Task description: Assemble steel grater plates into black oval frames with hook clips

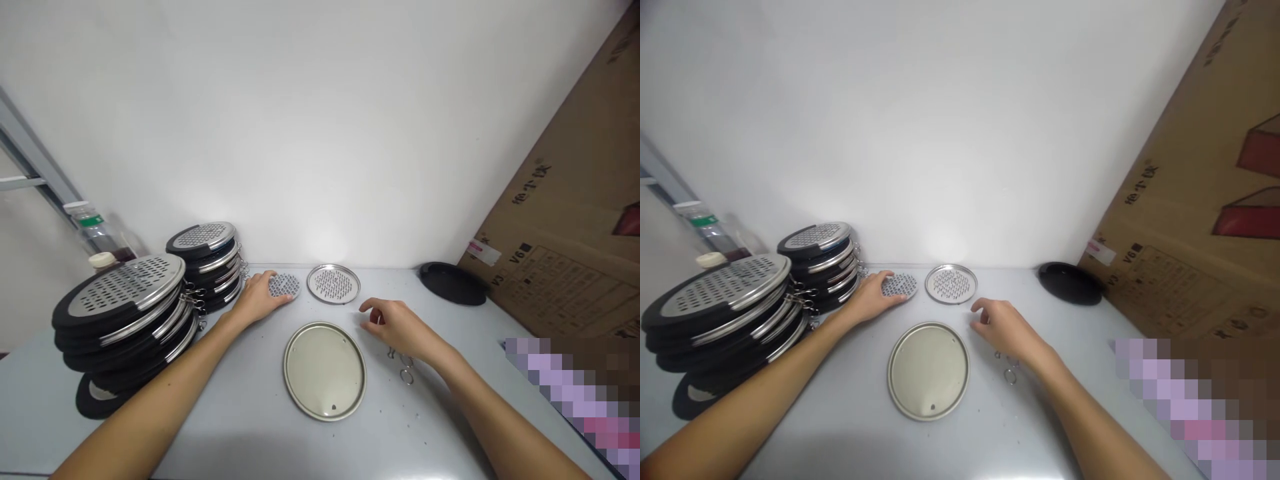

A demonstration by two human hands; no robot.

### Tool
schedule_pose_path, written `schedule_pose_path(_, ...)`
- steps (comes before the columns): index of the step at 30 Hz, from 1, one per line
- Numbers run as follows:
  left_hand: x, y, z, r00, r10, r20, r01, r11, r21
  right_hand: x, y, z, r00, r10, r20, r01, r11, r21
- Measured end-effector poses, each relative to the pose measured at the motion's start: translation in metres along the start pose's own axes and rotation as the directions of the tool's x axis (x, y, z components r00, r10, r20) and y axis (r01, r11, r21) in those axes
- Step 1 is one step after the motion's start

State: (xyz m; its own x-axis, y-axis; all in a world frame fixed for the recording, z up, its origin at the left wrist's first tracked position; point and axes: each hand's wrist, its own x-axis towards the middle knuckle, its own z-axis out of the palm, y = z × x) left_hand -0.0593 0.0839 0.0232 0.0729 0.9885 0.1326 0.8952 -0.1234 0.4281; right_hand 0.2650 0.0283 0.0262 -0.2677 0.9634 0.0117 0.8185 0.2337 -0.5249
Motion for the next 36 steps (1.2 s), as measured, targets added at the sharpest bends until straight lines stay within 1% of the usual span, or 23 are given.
schedule_pose_path(2, -0.010, 0.005, -0.011, 0.999, 0.021, 0.024, -0.020, 0.998, -0.059, 0.000, -0.002, 0.003, 1.000, -0.024, 0.005, 0.024, 1.000, 0.015)
schedule_pose_path(4, -0.027, 0.016, -0.022, 0.992, 0.082, 0.101, -0.067, 0.987, -0.143, 0.000, -0.002, 0.005, 0.999, -0.031, 0.009, 0.031, 0.999, 0.020)
schedule_pose_path(5, -0.037, 0.023, -0.026, 0.980, 0.131, 0.150, -0.101, 0.976, -0.194, 0.000, -0.002, 0.005, 0.999, -0.033, 0.006, 0.033, 0.999, 0.017)
schedule_pose_path(7, -0.059, 0.037, -0.032, 0.939, 0.248, 0.237, -0.172, 0.938, -0.300, 0.001, 0.000, 0.004, 0.999, -0.033, -0.010, 0.033, 0.999, 0.002)
schedule_pose_path(9, -0.078, 0.048, -0.031, 0.900, 0.337, 0.276, -0.233, 0.908, -0.349, 0.001, 0.000, 0.003, 0.999, -0.034, -0.022, 0.034, 0.999, -0.010)
schedule_pose_path(12, -0.096, 0.057, -0.024, 0.862, 0.410, 0.298, -0.310, 0.891, -0.332, 0.000, -0.003, 0.002, 0.999, -0.039, -0.016, 0.039, 0.999, -0.009)
schedule_pose_path(15, -0.101, 0.057, -0.016, 0.818, 0.464, 0.340, -0.357, 0.872, -0.334, -0.002, -0.010, 0.002, 0.999, -0.040, 0.013, 0.039, 0.999, 0.013)
schedule_pose_path(18, -0.100, 0.053, -0.012, 0.790, 0.498, 0.357, -0.395, 0.860, -0.323, -0.005, -0.016, 0.004, 0.998, -0.036, 0.044, 0.034, 0.998, 0.047)
schedule_pose_path(20, -0.099, 0.050, -0.009, 0.784, 0.505, 0.361, -0.429, 0.861, -0.273, -0.006, -0.019, 0.006, 0.996, -0.050, 0.070, 0.044, 0.996, 0.083)
schedule_pose_path(23, -0.099, 0.046, -0.005, 0.792, 0.488, 0.367, -0.443, 0.873, -0.207, -0.007, -0.024, 0.010, 0.987, -0.109, 0.115, 0.092, 0.986, 0.138)
schedule_pose_path(26, -0.101, 0.044, -0.002, 0.802, 0.471, 0.367, -0.430, 0.882, -0.192, -0.009, -0.028, 0.013, 0.976, -0.161, 0.148, 0.138, 0.979, 0.152)
schedule_pose_path(31, -0.104, 0.041, 0.000, 0.829, 0.459, 0.320, -0.425, 0.888, -0.173, -0.011, -0.031, 0.015, 0.972, -0.175, 0.157, 0.155, 0.979, 0.135)
schedule_pose_path(34, -0.104, 0.042, -0.002, 0.816, 0.482, 0.318, -0.450, 0.876, -0.174, -0.010, -0.030, 0.015, 0.971, -0.184, 0.155, 0.163, 0.977, 0.138)
schedule_pose_path(36, -0.104, 0.044, -0.004, 0.801, 0.487, 0.348, -0.447, 0.874, -0.192, -0.009, -0.030, 0.014, 0.970, -0.188, 0.155, 0.164, 0.974, 0.156)
